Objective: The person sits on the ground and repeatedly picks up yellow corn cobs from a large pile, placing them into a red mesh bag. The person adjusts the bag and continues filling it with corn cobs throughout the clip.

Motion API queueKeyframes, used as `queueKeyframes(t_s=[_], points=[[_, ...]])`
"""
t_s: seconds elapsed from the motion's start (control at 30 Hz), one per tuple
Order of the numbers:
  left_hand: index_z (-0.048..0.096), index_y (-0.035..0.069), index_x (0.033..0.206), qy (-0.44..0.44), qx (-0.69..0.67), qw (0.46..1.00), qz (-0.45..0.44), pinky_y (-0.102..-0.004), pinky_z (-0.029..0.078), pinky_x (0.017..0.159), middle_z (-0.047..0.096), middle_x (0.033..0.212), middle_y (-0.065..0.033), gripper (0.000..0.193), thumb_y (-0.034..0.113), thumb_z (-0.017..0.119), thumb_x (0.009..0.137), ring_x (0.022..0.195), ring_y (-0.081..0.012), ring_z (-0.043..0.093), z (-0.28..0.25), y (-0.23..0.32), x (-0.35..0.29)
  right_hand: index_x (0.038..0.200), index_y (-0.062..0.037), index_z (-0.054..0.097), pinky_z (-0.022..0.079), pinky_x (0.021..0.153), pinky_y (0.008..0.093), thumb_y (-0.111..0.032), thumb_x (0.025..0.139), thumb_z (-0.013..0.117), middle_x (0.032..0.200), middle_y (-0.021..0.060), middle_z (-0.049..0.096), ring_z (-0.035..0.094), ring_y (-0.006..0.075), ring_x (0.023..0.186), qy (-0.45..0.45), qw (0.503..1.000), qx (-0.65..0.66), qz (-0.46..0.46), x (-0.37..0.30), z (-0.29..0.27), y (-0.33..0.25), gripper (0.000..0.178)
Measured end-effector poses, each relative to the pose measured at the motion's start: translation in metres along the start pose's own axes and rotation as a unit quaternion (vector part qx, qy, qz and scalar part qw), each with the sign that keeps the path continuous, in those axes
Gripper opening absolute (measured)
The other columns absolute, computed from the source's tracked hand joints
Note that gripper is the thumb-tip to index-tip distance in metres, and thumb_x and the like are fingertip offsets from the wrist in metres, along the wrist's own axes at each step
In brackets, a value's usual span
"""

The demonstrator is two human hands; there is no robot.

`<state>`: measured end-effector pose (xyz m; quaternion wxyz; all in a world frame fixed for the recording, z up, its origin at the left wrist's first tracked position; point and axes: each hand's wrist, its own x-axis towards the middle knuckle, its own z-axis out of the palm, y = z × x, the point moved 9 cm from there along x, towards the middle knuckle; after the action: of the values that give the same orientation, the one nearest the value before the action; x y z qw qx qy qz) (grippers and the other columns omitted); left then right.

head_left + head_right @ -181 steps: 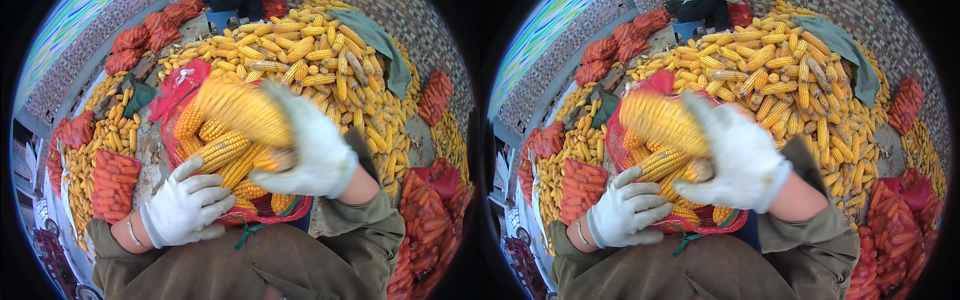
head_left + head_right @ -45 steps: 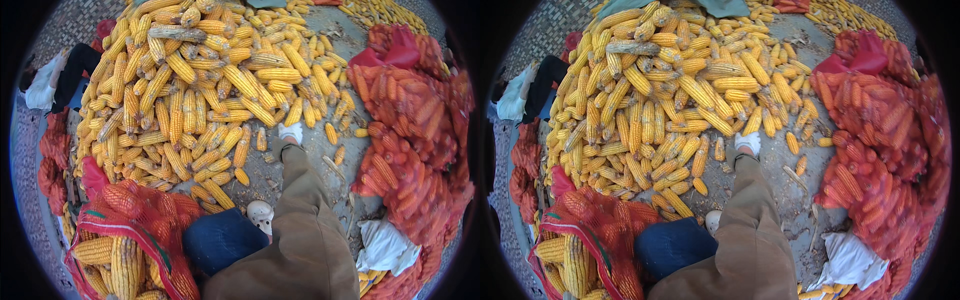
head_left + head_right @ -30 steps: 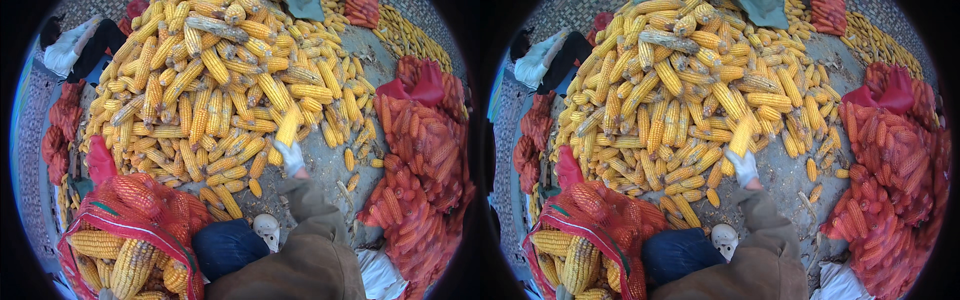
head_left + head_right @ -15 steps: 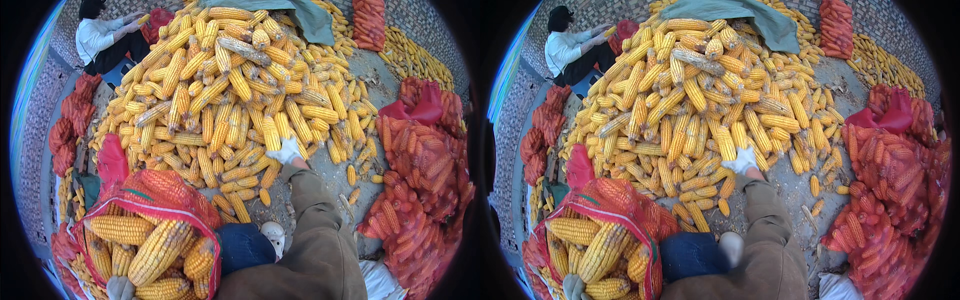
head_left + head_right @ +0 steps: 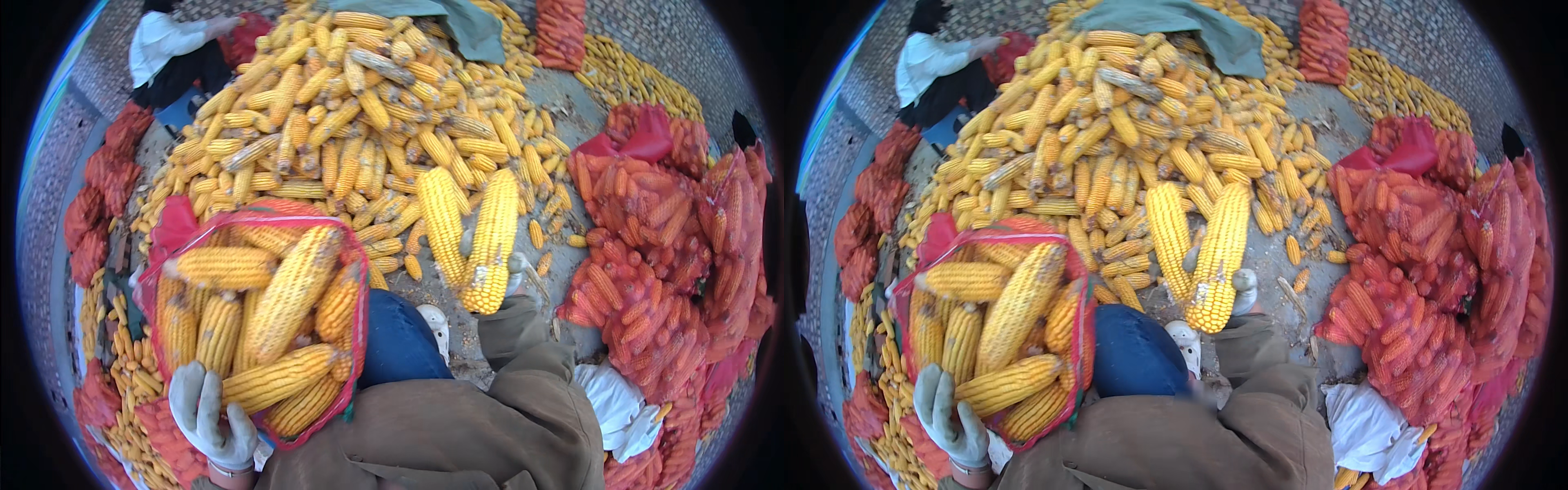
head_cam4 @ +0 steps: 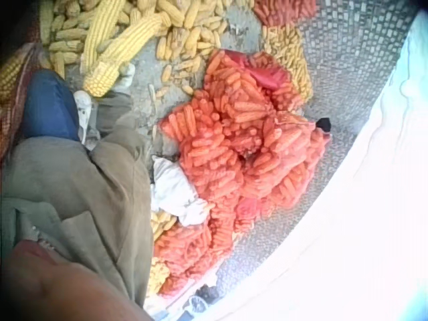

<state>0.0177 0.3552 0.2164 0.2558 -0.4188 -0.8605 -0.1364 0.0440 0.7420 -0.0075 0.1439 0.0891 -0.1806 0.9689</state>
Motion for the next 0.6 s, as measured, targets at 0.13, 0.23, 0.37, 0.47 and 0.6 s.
queueKeyframes(t_s=[0.13,0.23,0.37,0.47,0.6], points=[[0.063,-0.004,0.124,0.047,-0.025,0.998,-0.037,-0.0551,0.043,0.105,0.059,0.129,-0.0241,0.049,0.003,0.060,0.076,0.120,-0.0419,0.056,-0.033,-0.009,-0.003,0.131,0.0035,0.055,0.049,0.105,0.0525,-0.032,0.075,0.075,0.146,0.0263,0.049,0.055,0.0388,0.129,-0.127,0.988,-0.036,0.082,0.033,0.107,0.021,0.069],[0.063,-0.002,0.129,0.004,-0.088,0.996,0.035,-0.0502,0.037,0.112,0.055,0.139,-0.0243,0.051,0.003,0.060,0.078,0.130,-0.0414,0.051,-0.027,0.013,0.021,0.128,0.0044,0.058,0.050,0.104,0.0520,-0.027,0.080,0.073,0.143,0.0260,0.052,0.057,0.0385,0.126,-0.010,0.991,0.024,0.128,0.024,0.080,0.040,0.059],[0.063,0.014,0.135,-0.228,0.001,0.947,0.226,-0.0544,0.046,0.101,0.058,0.135,-0.0187,0.051,0.038,0.071,0.091,0.122,-0.0415,0.056,0.035,0.094,0.011,0.132,0.0011,0.059,0.051,0.099,0.0406,-0.020,0.088,0.070,0.124,0.0120,0.067,0.064,0.0236,0.109,0.002,0.999,0.035,0.033,0.029,0.023,0.135,0.050],[0.062,0.015,0.138,-0.229,0.047,0.941,0.246,-0.0541,0.048,0.101,0.058,0.137,-0.0187,0.051,0.035,0.070,0.091,0.122,-0.0434,0.056,0.033,0.079,-0.009,0.124,0.0025,0.059,0.051,0.096,0.0384,-0.030,0.088,0.073,0.114,0.0130,0.068,0.064,0.0235,0.105,-0.030,0.999,0.033,0.009,-0.005,0.096,0.104,0.051],[0.062,0.015,0.139,-0.235,0.028,0.936,0.261,-0.0536,0.048,0.102,0.056,0.141,-0.0200,0.049,0.029,0.070,0.092,0.124,-0.0456,0.054,0.039,0.083,0.001,0.127,0.0004,0.053,0.056,0.091,0.0443,-0.032,0.085,0.073,0.113,0.0137,0.065,0.066,0.0262,0.100,0.154,0.986,0.019,-0.059,-0.048,0.013,0.058,0.057]])
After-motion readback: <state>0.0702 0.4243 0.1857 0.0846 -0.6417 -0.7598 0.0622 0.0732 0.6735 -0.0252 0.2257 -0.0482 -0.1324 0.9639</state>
